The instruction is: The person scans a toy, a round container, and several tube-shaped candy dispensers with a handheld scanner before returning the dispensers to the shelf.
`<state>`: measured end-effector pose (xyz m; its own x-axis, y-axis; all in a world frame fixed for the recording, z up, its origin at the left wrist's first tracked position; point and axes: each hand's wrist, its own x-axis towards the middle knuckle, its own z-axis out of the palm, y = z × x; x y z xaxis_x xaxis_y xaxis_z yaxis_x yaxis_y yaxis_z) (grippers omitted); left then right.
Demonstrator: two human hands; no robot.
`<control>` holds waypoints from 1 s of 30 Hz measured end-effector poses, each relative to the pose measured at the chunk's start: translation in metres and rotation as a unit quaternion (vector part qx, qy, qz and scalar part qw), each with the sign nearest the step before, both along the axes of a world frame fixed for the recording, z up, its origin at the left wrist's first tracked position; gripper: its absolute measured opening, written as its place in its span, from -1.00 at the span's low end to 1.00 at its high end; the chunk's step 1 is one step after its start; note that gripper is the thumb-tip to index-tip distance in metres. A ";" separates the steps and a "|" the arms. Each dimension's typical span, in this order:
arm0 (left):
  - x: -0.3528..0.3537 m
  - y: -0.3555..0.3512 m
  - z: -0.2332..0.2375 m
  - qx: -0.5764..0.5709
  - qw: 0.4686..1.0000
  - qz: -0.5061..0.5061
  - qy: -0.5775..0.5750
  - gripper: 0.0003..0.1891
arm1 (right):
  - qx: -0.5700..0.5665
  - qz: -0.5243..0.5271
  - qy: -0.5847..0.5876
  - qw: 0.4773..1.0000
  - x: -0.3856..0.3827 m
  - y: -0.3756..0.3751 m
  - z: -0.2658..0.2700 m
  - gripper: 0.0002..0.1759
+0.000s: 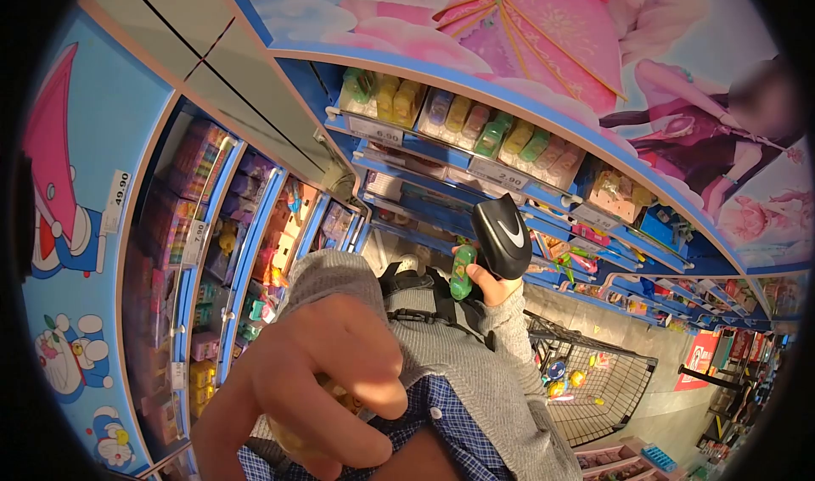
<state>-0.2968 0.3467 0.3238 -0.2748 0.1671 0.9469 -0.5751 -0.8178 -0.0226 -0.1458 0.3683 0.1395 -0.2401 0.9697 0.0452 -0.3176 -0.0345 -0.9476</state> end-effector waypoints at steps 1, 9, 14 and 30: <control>0.000 0.000 0.001 0.011 1.000 0.006 -0.008 -0.71 | -0.003 0.000 -0.002 1.000 0.000 0.000 0.000 -0.45; -0.037 0.019 -0.037 -0.131 0.961 0.068 0.235 -0.83 | 0.032 0.034 0.020 0.999 0.004 0.000 0.004 -0.43; -0.043 0.034 -0.080 -0.448 0.788 0.079 0.416 -0.88 | 0.050 0.010 -0.043 0.998 0.005 -0.004 0.014 -0.39; -0.074 0.044 -0.110 -0.496 0.743 0.145 0.426 -0.75 | -0.084 0.060 -0.009 0.995 -0.009 -0.005 0.031 -0.56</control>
